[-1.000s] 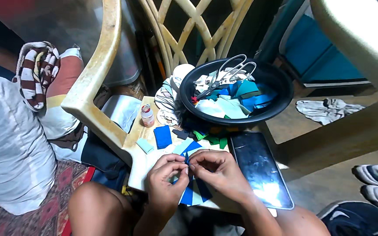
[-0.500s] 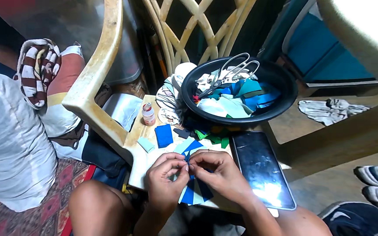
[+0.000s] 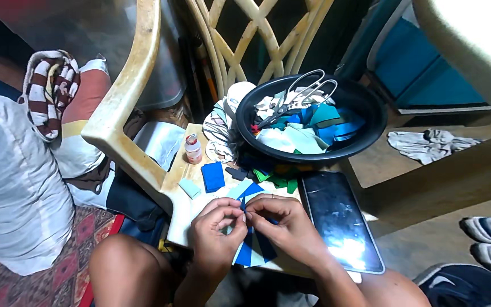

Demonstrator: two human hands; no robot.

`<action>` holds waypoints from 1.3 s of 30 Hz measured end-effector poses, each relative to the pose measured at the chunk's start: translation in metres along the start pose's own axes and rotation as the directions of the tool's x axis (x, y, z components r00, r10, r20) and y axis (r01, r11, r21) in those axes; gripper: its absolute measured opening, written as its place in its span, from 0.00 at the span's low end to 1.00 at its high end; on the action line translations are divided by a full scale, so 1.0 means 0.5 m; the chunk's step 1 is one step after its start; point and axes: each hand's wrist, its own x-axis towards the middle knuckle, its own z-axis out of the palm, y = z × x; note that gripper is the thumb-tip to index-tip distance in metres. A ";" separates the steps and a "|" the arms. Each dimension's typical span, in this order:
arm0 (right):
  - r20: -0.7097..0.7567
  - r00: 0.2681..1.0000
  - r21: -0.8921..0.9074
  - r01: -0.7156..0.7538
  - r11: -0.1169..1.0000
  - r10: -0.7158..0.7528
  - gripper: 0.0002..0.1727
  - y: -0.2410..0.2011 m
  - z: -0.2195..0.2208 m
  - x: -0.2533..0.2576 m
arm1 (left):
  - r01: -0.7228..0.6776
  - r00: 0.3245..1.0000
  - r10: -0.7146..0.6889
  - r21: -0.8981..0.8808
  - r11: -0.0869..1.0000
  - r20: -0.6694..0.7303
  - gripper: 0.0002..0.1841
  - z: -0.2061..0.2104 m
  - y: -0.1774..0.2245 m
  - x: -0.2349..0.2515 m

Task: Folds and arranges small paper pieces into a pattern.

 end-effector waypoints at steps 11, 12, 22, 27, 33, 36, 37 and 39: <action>0.008 0.999 0.030 -0.033 0.999 0.033 0.08 -0.002 -0.003 0.000 | 0.109 0.993 -0.106 -0.080 0.991 0.047 0.04 -0.004 -0.001 0.007; 0.008 0.999 0.038 -0.042 0.998 0.041 0.08 -0.003 -0.004 0.000 | 0.122 0.992 -0.118 -0.100 0.987 0.048 0.04 -0.005 -0.002 0.008; -0.195 0.943 0.412 -0.172 0.895 0.270 0.12 0.002 -0.022 0.013 | 0.452 0.826 -0.564 -0.577 0.680 -0.018 0.11 -0.034 -0.006 0.083; -0.272 0.879 0.565 -0.183 0.804 0.391 0.15 -0.008 -0.025 0.020 | 0.495 0.805 -0.589 -0.475 0.728 -0.065 0.09 -0.047 -0.027 0.157; -0.243 0.884 0.549 -0.214 0.808 0.399 0.13 -0.018 -0.027 0.018 | 0.448 0.882 -0.471 0.319 0.835 -0.006 0.09 -0.066 -0.084 0.216; -0.191 0.929 0.397 -0.222 0.891 0.316 0.11 -0.016 -0.023 0.012 | 0.177 0.963 -0.266 0.660 0.730 0.036 0.13 -0.070 -0.072 0.198; -0.142 0.953 0.297 -0.218 0.930 0.269 0.09 -0.017 -0.025 0.007 | 0.102 0.979 -0.196 0.680 0.726 0.063 0.15 -0.067 -0.064 0.186; 0.055 0.982 0.138 -0.189 0.972 0.183 0.10 -0.023 -0.033 -0.007 | -0.099 0.985 -0.008 0.611 0.786 0.170 0.13 -0.049 -0.046 0.165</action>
